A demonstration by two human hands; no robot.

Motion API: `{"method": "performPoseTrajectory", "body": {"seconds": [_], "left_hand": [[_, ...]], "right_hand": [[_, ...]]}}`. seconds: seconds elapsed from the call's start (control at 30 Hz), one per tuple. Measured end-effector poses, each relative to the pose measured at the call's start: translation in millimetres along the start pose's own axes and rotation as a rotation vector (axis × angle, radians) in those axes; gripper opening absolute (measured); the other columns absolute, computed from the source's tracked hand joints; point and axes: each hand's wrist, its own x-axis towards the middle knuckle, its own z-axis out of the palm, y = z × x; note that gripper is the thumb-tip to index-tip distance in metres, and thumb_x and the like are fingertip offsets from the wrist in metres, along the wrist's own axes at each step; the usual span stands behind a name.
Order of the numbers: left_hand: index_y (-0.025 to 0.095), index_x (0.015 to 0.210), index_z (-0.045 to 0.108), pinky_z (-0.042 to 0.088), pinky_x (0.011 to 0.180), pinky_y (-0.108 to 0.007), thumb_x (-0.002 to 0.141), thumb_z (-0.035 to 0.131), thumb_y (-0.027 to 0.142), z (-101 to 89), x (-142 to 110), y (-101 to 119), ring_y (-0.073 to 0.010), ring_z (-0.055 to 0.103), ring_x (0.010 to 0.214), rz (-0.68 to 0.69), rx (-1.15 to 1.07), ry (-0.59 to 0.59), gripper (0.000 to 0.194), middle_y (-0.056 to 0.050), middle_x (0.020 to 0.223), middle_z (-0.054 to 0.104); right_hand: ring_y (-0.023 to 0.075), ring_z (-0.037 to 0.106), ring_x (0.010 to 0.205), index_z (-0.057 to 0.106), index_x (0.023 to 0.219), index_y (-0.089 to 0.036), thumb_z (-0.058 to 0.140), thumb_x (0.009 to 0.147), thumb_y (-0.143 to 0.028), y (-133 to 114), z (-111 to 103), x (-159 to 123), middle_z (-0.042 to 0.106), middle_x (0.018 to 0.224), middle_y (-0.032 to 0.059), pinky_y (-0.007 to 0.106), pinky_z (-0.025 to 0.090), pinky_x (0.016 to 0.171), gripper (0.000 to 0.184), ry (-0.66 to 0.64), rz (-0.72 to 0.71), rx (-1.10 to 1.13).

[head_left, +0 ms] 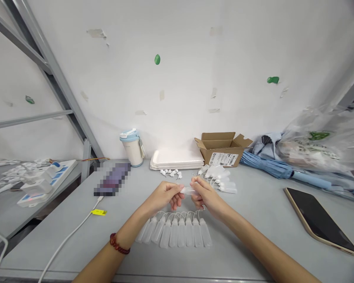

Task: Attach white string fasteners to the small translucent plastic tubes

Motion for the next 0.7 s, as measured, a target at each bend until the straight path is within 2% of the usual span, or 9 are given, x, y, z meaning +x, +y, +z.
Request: {"method": "performPoseTrajectory", "body": {"seconds": [0.1,0.23,0.33,0.47,0.57,0.7], "left_hand": [[0.012,0.064,0.062,0.041,0.046,-0.022,0.078,0.058,0.045,-1.5,-1.4,1.7,-0.0091,0.05,0.044,0.109,0.05,-0.025,0.036,-0.002,0.057,0.06],[0.013,0.072,0.065,0.045,0.055,-0.023,0.073,0.065,0.036,-0.3,-4.1,4.8,-0.0115,0.055,0.055,0.204,0.098,0.016,0.023,-0.003,0.068,0.064],[0.013,0.072,0.064,0.046,0.056,-0.023,0.074,0.064,0.038,1.4,-4.3,5.1,-0.0125,0.056,0.056,0.203,0.117,0.039,0.025,-0.004,0.068,0.065],[0.013,0.065,0.061,0.045,0.05,-0.022,0.079,0.054,0.048,1.7,-3.6,6.2,-0.0115,0.055,0.049,0.134,0.149,0.0,0.038,-0.004,0.063,0.064],[0.013,0.06,0.058,0.043,0.047,-0.022,0.078,0.055,0.05,-0.1,-3.1,6.9,-0.0109,0.054,0.045,0.09,0.114,0.009,0.041,-0.002,0.054,0.058],[0.012,0.062,0.059,0.039,0.042,-0.021,0.078,0.054,0.051,-2.6,-1.0,4.5,-0.0092,0.048,0.041,0.032,0.028,0.098,0.042,0.001,0.05,0.052]], "right_hand": [[0.0052,0.015,0.038,0.031,0.078,-0.025,0.05,0.079,-0.048,0.0,-0.2,-0.4,0.021,0.044,-0.0138,0.015,0.019,0.037,0.029,0.003,0.009,-0.003],[0.0049,0.015,0.037,0.031,0.077,-0.025,0.05,0.079,-0.048,2.3,-2.1,1.4,0.022,0.044,-0.0138,0.015,0.018,0.037,0.03,0.013,0.006,-0.001],[0.0049,0.016,0.037,0.032,0.078,-0.025,0.051,0.078,-0.049,3.9,-2.3,2.6,0.023,0.044,-0.0137,0.015,0.019,0.037,0.03,0.016,0.002,0.002],[0.0055,0.019,0.037,0.035,0.077,-0.024,0.051,0.079,-0.049,2.9,0.6,1.5,0.023,0.045,-0.0128,0.016,0.022,0.037,0.03,0.023,-0.03,-0.029],[0.007,0.027,0.04,0.041,0.078,-0.023,0.052,0.08,-0.048,1.7,1.9,0.7,0.031,0.047,-0.0105,0.019,0.027,0.04,0.027,0.02,-0.153,-0.142],[0.0099,0.04,0.05,0.057,0.088,-0.021,0.062,0.075,-0.038,1.3,0.7,0.7,0.046,0.056,-0.0051,0.023,0.033,0.048,0.023,0.154,-0.406,-0.453]]}}
